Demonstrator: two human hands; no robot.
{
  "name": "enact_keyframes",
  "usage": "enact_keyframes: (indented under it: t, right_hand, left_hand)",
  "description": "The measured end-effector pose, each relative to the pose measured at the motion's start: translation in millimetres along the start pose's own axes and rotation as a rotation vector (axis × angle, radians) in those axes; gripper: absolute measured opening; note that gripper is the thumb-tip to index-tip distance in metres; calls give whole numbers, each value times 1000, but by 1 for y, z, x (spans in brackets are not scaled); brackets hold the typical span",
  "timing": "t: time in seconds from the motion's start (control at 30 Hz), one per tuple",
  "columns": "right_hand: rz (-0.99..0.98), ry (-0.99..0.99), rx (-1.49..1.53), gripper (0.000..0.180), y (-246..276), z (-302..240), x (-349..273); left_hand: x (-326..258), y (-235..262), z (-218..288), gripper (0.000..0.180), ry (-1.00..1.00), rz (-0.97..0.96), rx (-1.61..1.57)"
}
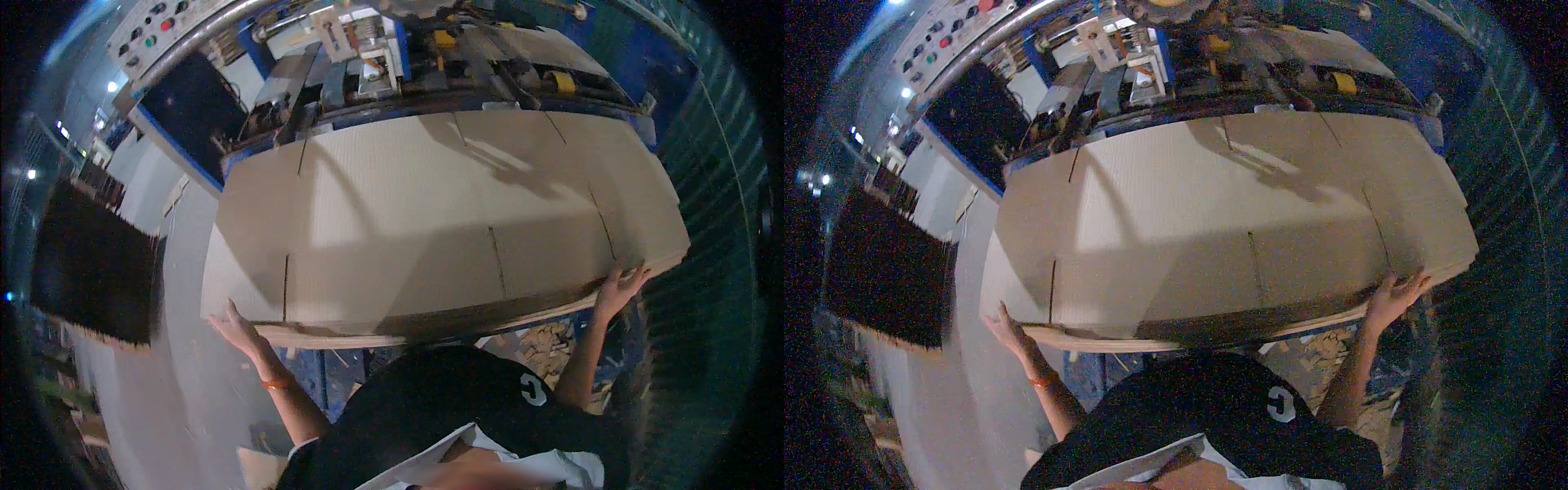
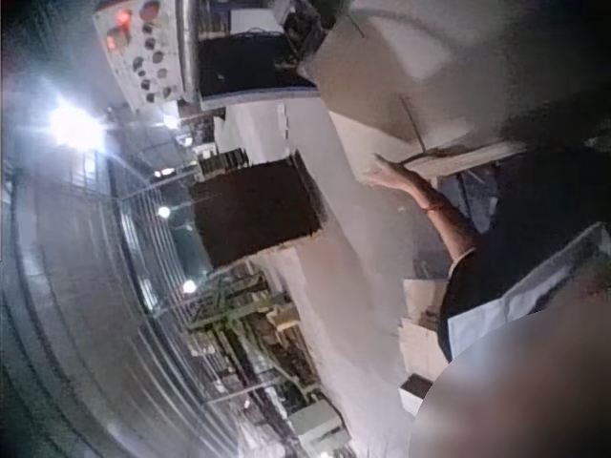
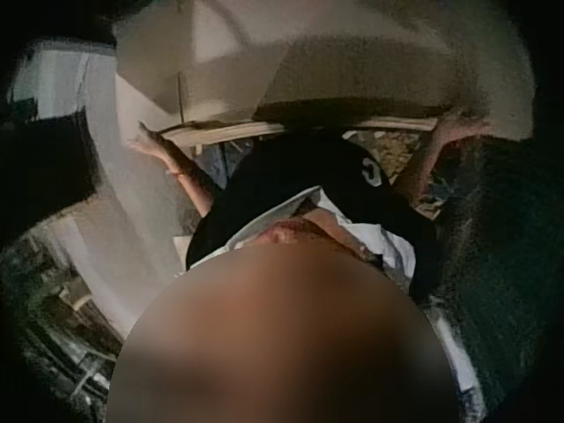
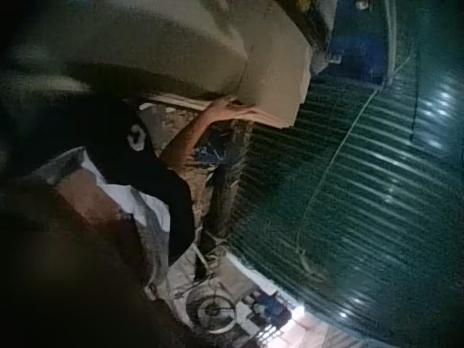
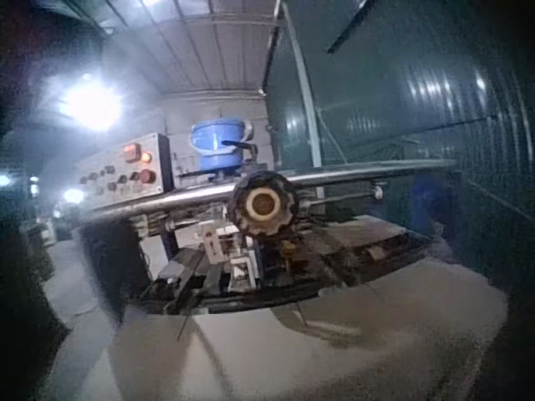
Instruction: The person loads corrugated cardboard sheets onto a machine, operates the control panel, and adjusts a wheel to process the material. They then remove the processed sheets and stack them on a nearby surface.
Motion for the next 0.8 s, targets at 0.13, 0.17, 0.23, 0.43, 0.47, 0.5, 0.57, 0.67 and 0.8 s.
enact_keyframes:
  t: [0.13,0.17,0.23,0.43,0.47,0.5,0.57,0.67,0.8]
  right_hand:
    - [-135,364,254,46,-13,-91,-12]
    - [-199,463,367,42,-19,-118,-21]
    - [-306,725,354,33,-34,-176,-55]
    - [-929,1300,831,16,-60,-275,-173]
    - [-970,1300,831,15,-65,-283,-185]
    - [-1001,1291,830,14,-68,-291,-193]
    - [-1042,1253,864,13,-67,-303,-215]
    - [-1063,1180,1002,15,-52,-318,-259]
    - [-1404,1263,1008,17,-31,-334,-376]
  left_hand:
    - [-31,6,11,66,-114,9,-52]
    - [-45,21,9,66,-55,116,93]
    - [-73,53,18,65,-70,228,212]
    - [-167,198,50,50,-239,517,404]
    - [-182,219,44,46,-285,529,390]
    - [-189,239,20,43,-163,526,427]
    - [-217,268,-39,36,-3,484,491]
    - [-283,268,-190,36,596,164,585]
    - [-442,228,-331,43,975,-600,524]
Point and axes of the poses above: each hand's wrist, its own x-axis towards the middle knuckle, its own y-axis out of the back of the hand, z = x × y, the point moved 10 cm from there along x, towards the middle knuckle, and after that the axes turned 11 degrees about -z, right-handed, at the moved point
